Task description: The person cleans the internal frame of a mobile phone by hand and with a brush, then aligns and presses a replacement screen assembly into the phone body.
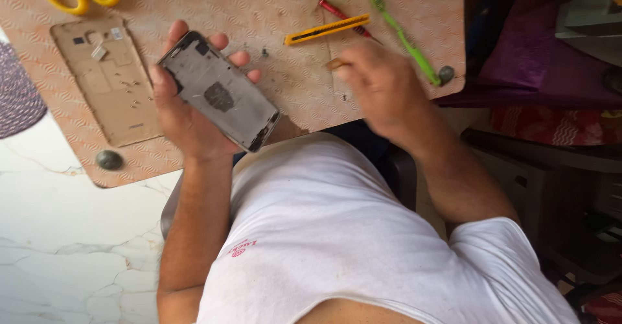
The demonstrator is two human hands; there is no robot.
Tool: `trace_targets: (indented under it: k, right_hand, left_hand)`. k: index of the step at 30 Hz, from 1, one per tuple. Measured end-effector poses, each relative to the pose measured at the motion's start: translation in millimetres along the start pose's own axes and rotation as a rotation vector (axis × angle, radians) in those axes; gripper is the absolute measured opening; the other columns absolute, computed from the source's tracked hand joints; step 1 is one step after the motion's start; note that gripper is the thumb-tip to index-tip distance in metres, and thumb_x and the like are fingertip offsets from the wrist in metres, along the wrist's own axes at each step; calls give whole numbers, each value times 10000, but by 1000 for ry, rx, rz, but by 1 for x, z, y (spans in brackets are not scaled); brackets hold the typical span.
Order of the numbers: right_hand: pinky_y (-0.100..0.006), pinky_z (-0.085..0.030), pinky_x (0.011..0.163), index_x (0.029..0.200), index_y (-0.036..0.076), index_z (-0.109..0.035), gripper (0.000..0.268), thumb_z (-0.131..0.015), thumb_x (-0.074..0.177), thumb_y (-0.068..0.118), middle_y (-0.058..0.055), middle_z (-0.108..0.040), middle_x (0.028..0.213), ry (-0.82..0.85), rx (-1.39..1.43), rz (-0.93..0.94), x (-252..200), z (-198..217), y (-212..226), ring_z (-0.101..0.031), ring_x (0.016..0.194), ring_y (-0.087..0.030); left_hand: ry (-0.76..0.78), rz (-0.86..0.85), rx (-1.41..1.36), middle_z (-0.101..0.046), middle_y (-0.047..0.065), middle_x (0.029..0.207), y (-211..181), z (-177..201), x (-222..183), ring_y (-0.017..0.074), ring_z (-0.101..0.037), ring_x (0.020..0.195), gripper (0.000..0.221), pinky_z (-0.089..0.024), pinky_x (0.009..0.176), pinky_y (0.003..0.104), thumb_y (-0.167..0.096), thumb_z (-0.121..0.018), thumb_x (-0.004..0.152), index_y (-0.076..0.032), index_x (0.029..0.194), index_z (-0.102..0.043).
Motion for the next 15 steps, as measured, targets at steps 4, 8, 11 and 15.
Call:
trace_targets:
  k: [4,8,11,15]
  right_hand:
    - [-396,-531,663,1109,29,-630,182,-773,1000,57,-111,-682,840,-66,-139,-58,-8,29,-31,-699,757,-264]
    - [-422,-516,633,1128,-9,-636,296,-828,914,61,-103,-663,769,-126,-263,-167,-5,34,-63,-685,693,-293]
    - [-429,-526,675,1117,-4,-650,262,-823,929,58,-99,-687,810,-135,-272,-148,4,30,-75,-698,748,-304]
    - [-438,-543,730,1040,26,-674,194,-834,940,70,-135,-691,940,-193,-302,-49,11,30,-76,-697,837,-307]
  left_hand:
    - [5,30,38,-592,175,1281,-3,-1,0,326,-670,1117,523,-607,938,498,-490,-477,1138,-86,1469,-495]
    - [-50,63,75,-581,192,1336,1,1,0,327,-648,1106,608,-600,953,512,-517,-462,1111,7,1408,-549]
    - [-44,50,84,-581,198,1339,-1,-1,0,343,-665,1126,614,-598,945,520,-527,-455,1104,0,1404,-552]
    - [-73,49,91,-595,213,1399,-4,-4,0,349,-670,1149,648,-597,948,525,-547,-446,1075,-2,1410,-545]
Point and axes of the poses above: each hand's wrist, its own x-axis towards the middle knuckle, its own z-axis out of the back of the hand, y = z × x, the point moved 6 cm from there along x, towards the middle knuckle
